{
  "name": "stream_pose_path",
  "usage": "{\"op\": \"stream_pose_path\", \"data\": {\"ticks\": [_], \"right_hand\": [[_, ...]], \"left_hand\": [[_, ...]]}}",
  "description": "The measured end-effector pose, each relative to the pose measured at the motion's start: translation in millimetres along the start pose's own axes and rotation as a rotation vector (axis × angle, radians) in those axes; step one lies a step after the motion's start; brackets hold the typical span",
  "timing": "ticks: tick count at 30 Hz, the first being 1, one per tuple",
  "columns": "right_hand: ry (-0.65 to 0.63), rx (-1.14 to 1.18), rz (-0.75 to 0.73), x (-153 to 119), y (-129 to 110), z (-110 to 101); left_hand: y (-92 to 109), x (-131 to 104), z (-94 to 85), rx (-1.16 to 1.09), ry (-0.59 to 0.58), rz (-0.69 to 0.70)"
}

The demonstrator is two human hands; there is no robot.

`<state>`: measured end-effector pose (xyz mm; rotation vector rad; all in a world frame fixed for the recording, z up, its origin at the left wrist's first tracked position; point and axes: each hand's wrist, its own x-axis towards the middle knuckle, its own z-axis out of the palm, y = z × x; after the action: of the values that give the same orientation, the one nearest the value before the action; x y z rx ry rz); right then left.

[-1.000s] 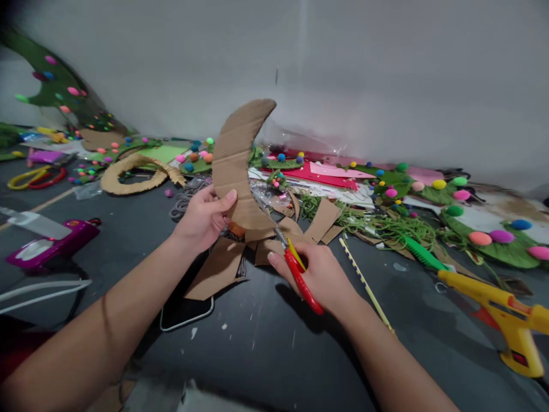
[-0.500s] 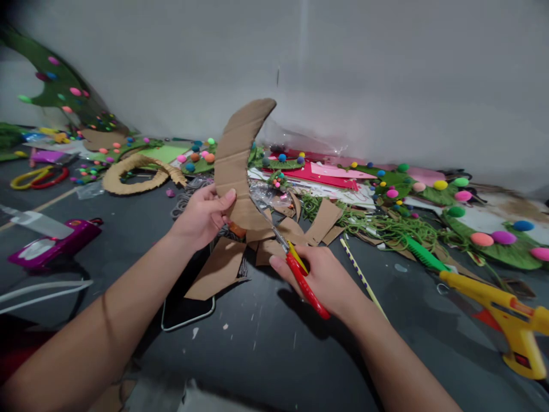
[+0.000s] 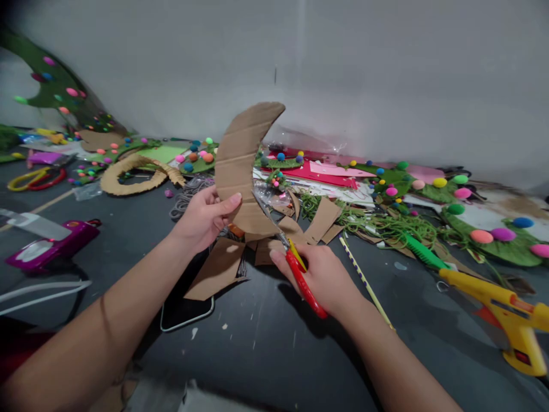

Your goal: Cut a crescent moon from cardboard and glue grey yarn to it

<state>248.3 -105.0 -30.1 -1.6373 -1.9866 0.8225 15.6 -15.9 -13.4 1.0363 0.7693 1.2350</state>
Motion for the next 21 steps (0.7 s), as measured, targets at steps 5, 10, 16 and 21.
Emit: {"op": "stream_pose_path", "data": {"ticks": [5,10,16,21], "right_hand": [[0.025,-0.065,0.046,2,0,3],[0.038,-0.095,0.043,3,1,3],[0.047,-0.053,0.022,2,2,1],[0.019,-0.046,0.007,2,-2,0]], "left_hand": [[-2,-1,0.9,-0.019,-0.007,0.01],[-6,-3,4.2,-0.052,-0.012,0.005],[-11,-8,14.2,-0.075,0.002,-0.059],[-8,-6,11.5,-0.067,0.034,-0.053]]}}
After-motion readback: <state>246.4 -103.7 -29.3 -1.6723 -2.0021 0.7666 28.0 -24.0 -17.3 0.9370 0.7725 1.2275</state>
